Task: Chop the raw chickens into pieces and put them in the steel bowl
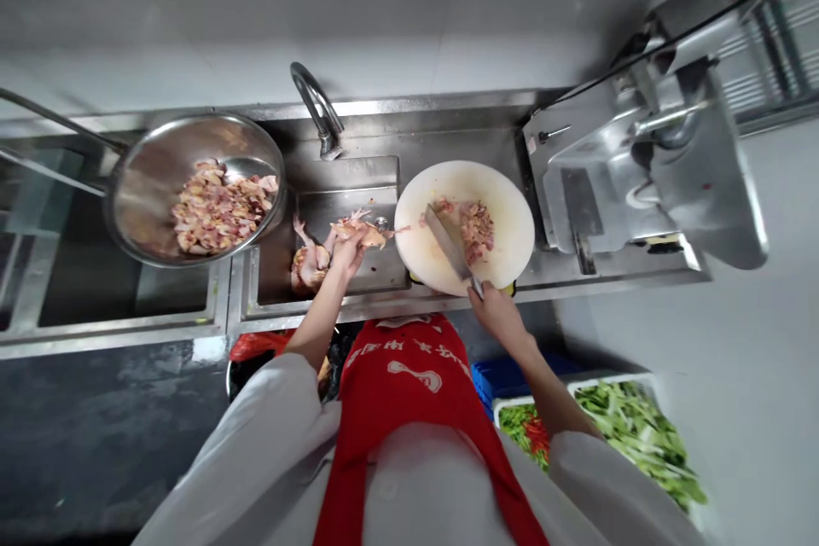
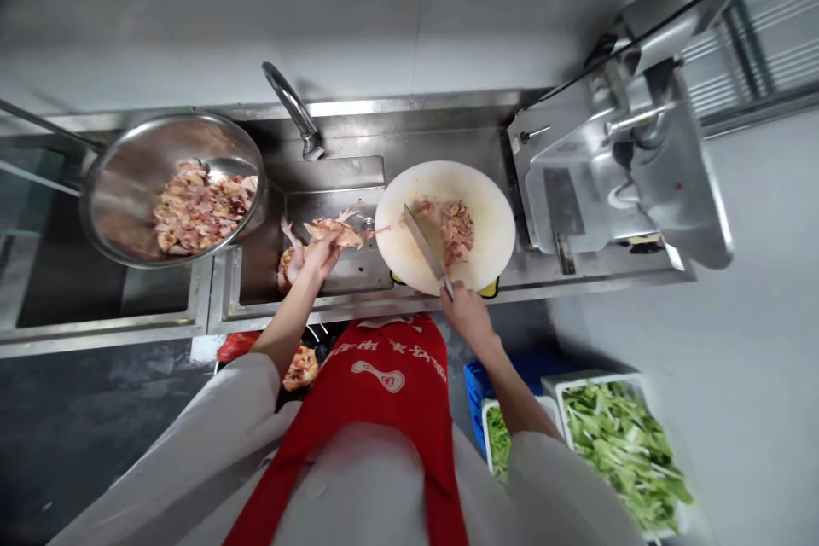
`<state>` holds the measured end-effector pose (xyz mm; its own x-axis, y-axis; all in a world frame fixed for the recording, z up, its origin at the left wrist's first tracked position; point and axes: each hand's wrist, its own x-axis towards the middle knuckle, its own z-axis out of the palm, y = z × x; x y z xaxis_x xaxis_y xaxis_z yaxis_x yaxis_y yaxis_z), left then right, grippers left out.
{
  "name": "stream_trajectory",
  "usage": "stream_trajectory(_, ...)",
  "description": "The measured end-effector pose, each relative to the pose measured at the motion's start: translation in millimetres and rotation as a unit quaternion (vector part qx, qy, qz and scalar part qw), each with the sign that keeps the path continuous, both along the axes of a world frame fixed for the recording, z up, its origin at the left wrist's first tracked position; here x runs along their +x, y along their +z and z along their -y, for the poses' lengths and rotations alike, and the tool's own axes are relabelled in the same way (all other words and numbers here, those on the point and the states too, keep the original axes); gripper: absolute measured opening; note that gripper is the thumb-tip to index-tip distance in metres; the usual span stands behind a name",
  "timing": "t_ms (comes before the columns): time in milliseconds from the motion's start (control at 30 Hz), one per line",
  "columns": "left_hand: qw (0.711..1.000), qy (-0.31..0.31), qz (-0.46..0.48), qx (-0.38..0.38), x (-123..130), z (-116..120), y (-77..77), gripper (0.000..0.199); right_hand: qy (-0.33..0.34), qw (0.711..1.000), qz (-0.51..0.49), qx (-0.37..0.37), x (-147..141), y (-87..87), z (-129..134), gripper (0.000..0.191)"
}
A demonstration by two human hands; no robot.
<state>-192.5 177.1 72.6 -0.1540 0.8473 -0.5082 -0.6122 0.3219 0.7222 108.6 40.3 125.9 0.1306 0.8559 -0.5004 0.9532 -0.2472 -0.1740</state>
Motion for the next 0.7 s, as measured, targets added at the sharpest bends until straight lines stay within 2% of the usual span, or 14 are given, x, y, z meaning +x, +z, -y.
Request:
stream_trajectory(67, 1.0, -0.029, 0.008, 0.008, 8.1, -6.4, 12.8, 0.035, 0.003, 1.0, -0.02, 0.007, -6.0, -8.8, -8.3, 0.042)
stream_trajectory(167, 0.997, -0.073, 0.015, 0.028, 36.8, -21.6, 35.5, 0.034, -0.024, 0.999, -0.034, -0.005, -4.5, -24.8, -21.6, 0.04)
stream_trajectory(267, 0.99, -0.112, 0.044, 0.069, 77.3, -34.5, 52.7, 0.029, -0.086, 0.996, -0.018, 0.007, 21.3, -34.3, -23.2, 0.045)
stream_trajectory(333, 0.984, -0.14, 0.079, 0.083, 102.2, -36.2, 52.7, 0.026, -0.116, 0.993, -0.013, 0.011, 42.5, -36.1, -17.9, 0.047)
stream_trajectory(400, 0.982, -0.15, 0.097, 0.062, 119.6, -31.0, 39.9, 0.026, -0.128, 0.992, -0.015, 0.01, 57.7, -36.3, -10.9, 0.046)
stream_trajectory(500, 0.993, -0.108, 0.037, -0.013, 126.3, -14.0, 3.1, 0.029, -0.127, 0.992, -0.01, 0.014, 63.4, -35.6, -2.8, 0.044)
stream_trajectory(600, 0.991, -0.074, -0.101, -0.042, 114.9, 3.0, -33.7, 0.031, -0.118, 0.993, -0.002, 0.009, 56.6, -27.2, -2.4, 0.042)
stream_trajectory(700, 0.981, -0.091, -0.168, -0.025, 98.1, 11.0, -54.8, 0.025, -0.104, 0.994, 0.0, 0.025, 47.4, -1.1, -14.5, 0.044)
